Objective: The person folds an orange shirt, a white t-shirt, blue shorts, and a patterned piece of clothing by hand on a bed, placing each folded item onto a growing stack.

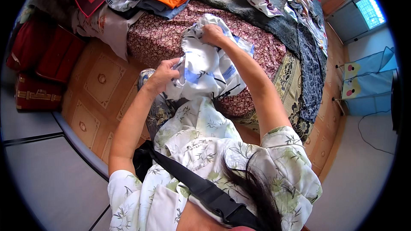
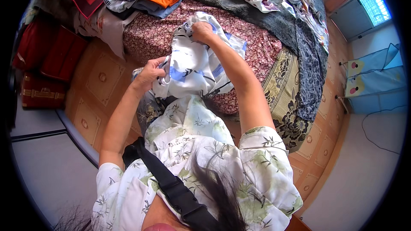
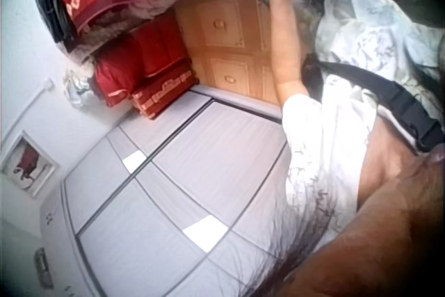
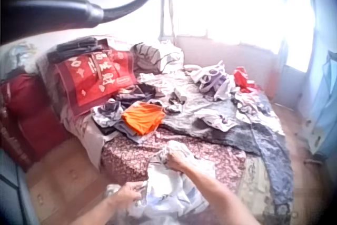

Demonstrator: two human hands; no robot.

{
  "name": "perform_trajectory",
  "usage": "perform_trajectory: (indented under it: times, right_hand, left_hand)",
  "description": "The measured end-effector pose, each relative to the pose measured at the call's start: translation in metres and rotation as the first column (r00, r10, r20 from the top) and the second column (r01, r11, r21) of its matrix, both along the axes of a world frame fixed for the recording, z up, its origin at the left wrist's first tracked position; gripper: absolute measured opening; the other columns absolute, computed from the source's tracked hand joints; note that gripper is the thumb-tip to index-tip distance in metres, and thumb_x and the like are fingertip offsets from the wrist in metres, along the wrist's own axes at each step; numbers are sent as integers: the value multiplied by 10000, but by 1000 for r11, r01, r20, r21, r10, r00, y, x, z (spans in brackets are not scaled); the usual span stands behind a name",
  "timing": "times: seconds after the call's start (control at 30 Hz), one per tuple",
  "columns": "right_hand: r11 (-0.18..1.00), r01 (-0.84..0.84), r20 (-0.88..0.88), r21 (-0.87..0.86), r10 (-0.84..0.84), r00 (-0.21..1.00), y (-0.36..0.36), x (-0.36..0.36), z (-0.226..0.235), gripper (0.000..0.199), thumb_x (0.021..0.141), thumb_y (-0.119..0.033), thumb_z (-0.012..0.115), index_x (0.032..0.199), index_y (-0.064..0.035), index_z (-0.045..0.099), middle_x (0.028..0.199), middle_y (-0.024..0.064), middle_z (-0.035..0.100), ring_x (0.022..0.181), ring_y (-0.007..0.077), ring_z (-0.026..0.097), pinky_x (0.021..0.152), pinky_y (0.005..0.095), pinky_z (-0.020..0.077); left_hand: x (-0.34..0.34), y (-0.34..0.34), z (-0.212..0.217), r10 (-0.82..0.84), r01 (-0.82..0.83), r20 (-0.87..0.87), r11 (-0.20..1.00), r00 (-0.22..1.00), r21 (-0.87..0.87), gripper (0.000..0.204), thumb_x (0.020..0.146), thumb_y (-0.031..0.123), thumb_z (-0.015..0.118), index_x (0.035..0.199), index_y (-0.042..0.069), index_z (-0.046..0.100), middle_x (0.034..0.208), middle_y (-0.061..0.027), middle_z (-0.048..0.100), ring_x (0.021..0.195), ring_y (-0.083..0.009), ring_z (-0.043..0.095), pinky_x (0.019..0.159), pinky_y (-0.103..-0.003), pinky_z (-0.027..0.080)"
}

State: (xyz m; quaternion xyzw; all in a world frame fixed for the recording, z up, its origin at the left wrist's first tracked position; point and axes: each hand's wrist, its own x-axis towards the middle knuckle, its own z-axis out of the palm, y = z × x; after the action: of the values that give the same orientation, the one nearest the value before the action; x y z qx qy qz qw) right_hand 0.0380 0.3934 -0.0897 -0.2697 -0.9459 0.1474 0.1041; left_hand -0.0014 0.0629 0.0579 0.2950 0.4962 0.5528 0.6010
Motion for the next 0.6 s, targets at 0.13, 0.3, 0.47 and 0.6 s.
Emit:
perform_trajectory:
  times: [0.13, 0.3, 0.47, 0.6]
  right_hand:
    - [597, -203, -606, -776, -617, 502, -9, 59, 79, 146, 822, -216, 630, 778, -79, 654, 788, 23, 631, 687, 193, 593, 606, 387, 498]
    - [342, -545, -422, -766, -906, 25, 31, 212, 101, 120, 860, -192, 607, 906, -91, 655, 823, 39, 639, 759, 163, 593, 752, 317, 492]
    - [736, 642, 14, -216, -655, 755, -7, 316, 82, 421, 759, -282, 672, 1046, 23, 626, 929, 128, 667, 891, 213, 632, 722, 348, 505]
    - [965, 186, -433, -186, -250, 866, -86, 288, 115, 480, 701, -169, 761, 1153, -99, 614, 1185, 113, 585, 1069, 242, 562, 855, 381, 488]
  left_hand:
    - [-7, -30, -10, 46, -65, -267, 996, 963, -62, 546, 650, -77, 477, 1191, -48, 547, 1001, -45, 622, 851, -76, 568, 732, -197, 455]
    - [-31, -53, -29, -19, -66, -541, 988, 841, -137, 438, 664, -36, 468, 1079, -42, 608, 938, -37, 610, 792, -84, 541, 718, -214, 428]
    - [-28, -62, -32, 51, -118, -568, 990, 821, -82, 340, 704, -21, 487, 1011, -44, 630, 838, -29, 624, 762, -102, 555, 710, -239, 445]
    - [-17, -67, -23, 45, -106, -618, 992, 785, -63, 329, 735, -22, 475, 1027, -38, 625, 860, -21, 618, 795, -92, 552, 734, -231, 443]
